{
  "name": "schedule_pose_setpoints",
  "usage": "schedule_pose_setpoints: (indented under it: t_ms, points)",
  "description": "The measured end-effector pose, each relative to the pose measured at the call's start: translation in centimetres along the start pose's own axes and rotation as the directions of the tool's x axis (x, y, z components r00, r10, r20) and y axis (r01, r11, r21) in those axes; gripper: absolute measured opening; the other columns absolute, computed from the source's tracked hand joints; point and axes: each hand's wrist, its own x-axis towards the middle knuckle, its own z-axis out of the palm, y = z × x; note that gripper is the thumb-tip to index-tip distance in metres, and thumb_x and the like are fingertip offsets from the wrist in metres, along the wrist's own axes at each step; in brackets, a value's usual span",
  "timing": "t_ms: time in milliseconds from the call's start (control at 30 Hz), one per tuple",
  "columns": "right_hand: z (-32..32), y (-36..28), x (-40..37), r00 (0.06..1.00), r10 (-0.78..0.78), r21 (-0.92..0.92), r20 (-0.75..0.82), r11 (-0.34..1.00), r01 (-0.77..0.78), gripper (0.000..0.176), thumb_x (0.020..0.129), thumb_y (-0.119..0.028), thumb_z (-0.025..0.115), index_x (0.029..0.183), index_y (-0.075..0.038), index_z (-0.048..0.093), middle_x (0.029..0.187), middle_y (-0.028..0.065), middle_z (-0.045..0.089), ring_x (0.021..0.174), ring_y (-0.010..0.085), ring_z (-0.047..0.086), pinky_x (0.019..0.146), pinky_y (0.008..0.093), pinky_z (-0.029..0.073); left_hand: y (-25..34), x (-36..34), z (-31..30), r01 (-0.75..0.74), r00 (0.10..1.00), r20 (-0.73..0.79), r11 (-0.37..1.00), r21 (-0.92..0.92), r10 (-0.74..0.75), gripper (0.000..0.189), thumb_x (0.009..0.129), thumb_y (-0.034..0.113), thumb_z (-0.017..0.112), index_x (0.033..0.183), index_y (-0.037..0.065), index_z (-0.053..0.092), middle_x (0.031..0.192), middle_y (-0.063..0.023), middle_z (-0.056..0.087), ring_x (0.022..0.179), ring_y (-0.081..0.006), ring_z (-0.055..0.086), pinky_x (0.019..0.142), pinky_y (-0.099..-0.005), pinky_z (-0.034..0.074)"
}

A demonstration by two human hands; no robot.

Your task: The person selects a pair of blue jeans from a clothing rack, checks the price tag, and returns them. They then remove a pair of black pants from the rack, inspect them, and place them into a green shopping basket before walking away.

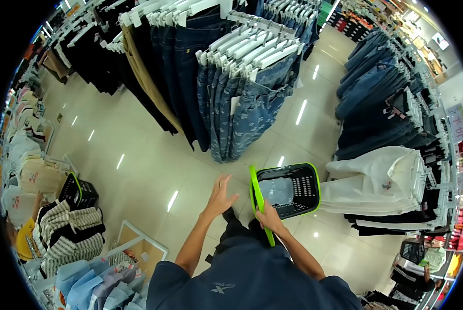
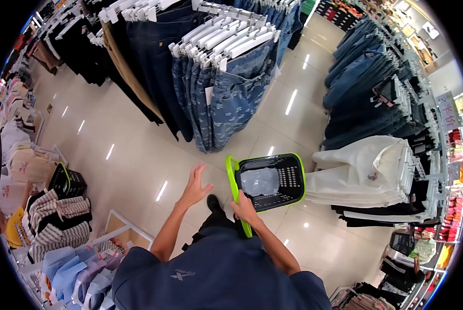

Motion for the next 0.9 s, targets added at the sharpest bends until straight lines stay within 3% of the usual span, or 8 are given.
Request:
schedule_pose_setpoints:
  t_ms: [167,300,333,433,533,700,767,900]
  points:
    - [-2.5,2.8,-4.7,0.99,0.041,-0.181,0.132,0.983,-0.017,0.023,0.081,-0.012,0.054,0.098,-0.001,0.042,0.064,0.0138,0.057,0.04,0.0202,0.054,0.039,0.0327,0.045,3.0,1.3,0.6,-0.386,0.889,0.343,0.898,0.212,0.302,0.072,0.071,0.032,0.073,0.134,0.014,0.041,0.139,-0.0164,0.031,0.13,-0.0375,0.027,0.106,-0.0475,0.024]
    - [-3.5,7.1,-7.1,0.962,-0.192,-0.327,0.194,0.912,0.248,0.029,0.08,-0.015,0.058,0.099,0.001,0.043,0.066,0.0217,0.057,0.048,0.0319,0.057,0.049,0.0407,0.047,3.1,-0.3,4.4,-0.499,0.777,0.499,0.859,0.117,0.384,0.058,0.069,0.038,0.073,0.114,0.008,0.053,0.135,-0.0134,0.038,0.131,-0.0333,0.026,0.104,-0.0471,0.025]
    - [-3.8,7.7,-7.7,0.947,-0.237,-0.376,0.215,0.875,0.304,0.032,0.078,-0.016,0.059,0.1,0.002,0.044,0.069,0.0248,0.057,0.06,0.0397,0.058,0.056,0.044,0.047,3.2,-0.9,5.3,-0.566,0.772,0.408,0.819,0.092,0.488,0.04,0.073,0.033,0.07,0.098,0.005,0.056,0.121,-0.0151,0.05,0.12,-0.0329,0.042,0.094,-0.0454,0.036]
    - [-5.1,9.1,-10.0,0.948,-0.162,-0.386,0.275,0.884,0.263,0.035,0.078,-0.018,0.06,0.101,0.002,0.043,0.07,0.0289,0.056,0.071,0.0465,0.057,0.063,0.0506,0.046,2.9,-2.6,8.4,-0.344,0.746,0.648,0.922,0.176,0.155,0.025,0.077,0.025,0.064,0.086,0.003,0.06,0.098,-0.0164,0.061,0.095,-0.0342,0.056,0.08,-0.0441,0.043]
    - [-6.4,11.1,-12.1,0.935,-0.227,-0.426,0.274,0.843,0.329,0.034,0.079,-0.02,0.06,0.101,0.001,0.044,0.067,0.0263,0.057,0.067,0.0447,0.057,0.061,0.0504,0.046,3.7,-5.3,10.4,-0.418,0.799,0.515,0.902,0.106,0.309,0.018,0.077,0.018,0.059,0.076,0.0,0.061,0.078,-0.0177,0.063,0.075,-0.0366,0.058,0.07,-0.0453,0.043]
    - [-8.5,14.8,-13.2,0.874,-0.305,-0.646,0.378,0.589,0.485,0.035,0.081,-0.027,0.06,0.103,-0.004,0.046,0.061,0.0175,0.059,0.058,0.0375,0.059,0.053,0.0469,0.047,7.5,-8.8,11.9,-0.241,0.816,0.564,0.961,0.138,0.124,0.018,0.069,0.009,0.054,0.08,0.003,0.068,0.077,-0.0206,0.063,0.08,-0.0369,0.06,0.074,-0.0449,0.046]
    - [-10.0,14.1,-13.6,0.847,-0.318,-0.672,0.426,0.515,0.532,0.034,0.081,-0.028,0.061,0.101,-0.004,0.046,0.06,0.0153,0.059,0.056,0.0358,0.06,0.051,0.0457,0.047,6.6,-9.9,13.8,-0.269,0.873,0.437,0.961,0.06,0.217,0.029,0.082,0.021,0.059,0.063,-0.001,0.057,0.062,-0.0208,0.056,0.063,-0.0405,0.055,0.062,-0.0468,0.043]
    - [-12.1,14.9,-12.9,0.732,-0.419,-0.618,0.537,0.395,0.68,0.034,0.08,-0.028,0.061,0.1,-0.005,0.046,0.058,0.012,0.058,0.055,0.0326,0.06,0.049,0.0426,0.046,8.3,-11.8,14.9,-0.152,0.861,0.508,0.963,0.222,0.019,0.029,0.083,0.023,0.056,0.068,-0.001,0.06,0.066,-0.0244,0.056,0.066,-0.0431,0.055,0.061,-0.0486,0.044]
